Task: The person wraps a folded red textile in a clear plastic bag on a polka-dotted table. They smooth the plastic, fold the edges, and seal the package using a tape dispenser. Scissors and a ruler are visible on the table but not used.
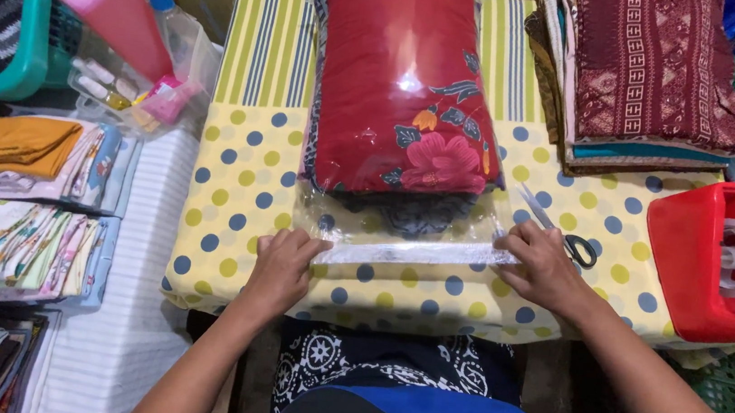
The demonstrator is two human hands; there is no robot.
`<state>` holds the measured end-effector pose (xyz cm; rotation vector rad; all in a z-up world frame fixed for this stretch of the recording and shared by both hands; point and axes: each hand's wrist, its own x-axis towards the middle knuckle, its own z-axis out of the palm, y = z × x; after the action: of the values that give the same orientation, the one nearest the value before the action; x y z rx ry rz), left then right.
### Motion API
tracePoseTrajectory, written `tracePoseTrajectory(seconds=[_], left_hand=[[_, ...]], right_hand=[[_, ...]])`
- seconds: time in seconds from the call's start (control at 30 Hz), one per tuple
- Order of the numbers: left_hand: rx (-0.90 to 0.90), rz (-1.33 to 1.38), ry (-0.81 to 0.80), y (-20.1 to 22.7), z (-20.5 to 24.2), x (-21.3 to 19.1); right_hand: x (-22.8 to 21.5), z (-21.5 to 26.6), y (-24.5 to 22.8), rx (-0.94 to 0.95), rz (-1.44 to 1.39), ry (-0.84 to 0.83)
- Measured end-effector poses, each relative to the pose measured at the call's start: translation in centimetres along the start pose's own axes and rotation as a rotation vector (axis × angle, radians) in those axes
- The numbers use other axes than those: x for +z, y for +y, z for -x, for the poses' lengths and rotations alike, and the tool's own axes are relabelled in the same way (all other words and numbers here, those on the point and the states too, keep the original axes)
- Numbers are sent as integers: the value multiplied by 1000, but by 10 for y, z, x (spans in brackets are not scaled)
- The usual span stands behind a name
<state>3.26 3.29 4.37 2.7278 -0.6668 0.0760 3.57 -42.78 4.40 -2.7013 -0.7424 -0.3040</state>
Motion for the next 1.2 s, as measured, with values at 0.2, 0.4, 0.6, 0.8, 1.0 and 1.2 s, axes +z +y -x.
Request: tracePoseTrajectory(seconds=[0.2, 0.4, 0.6, 0.8, 1.0, 1.2], left_hand=[[244, -198, 365, 24, -7, 9], [397, -317, 536, 35, -28, 33], [443, -280, 567, 33, -36, 33], [432, -194, 583, 33, -44, 36], [383, -184, 573, 32, -52, 33], [374, -187, 525, 28, -43, 38]], right_hand=[[-2, -1, 1, 34, -56, -18], [-9, -5, -3, 53, -134, -41], [0, -1, 6, 51, -96, -64], [-7, -7, 2, 82, -139, -91], [-11, -11, 1, 53, -174, -96], [-22, -17, -4, -2, -113, -104]])
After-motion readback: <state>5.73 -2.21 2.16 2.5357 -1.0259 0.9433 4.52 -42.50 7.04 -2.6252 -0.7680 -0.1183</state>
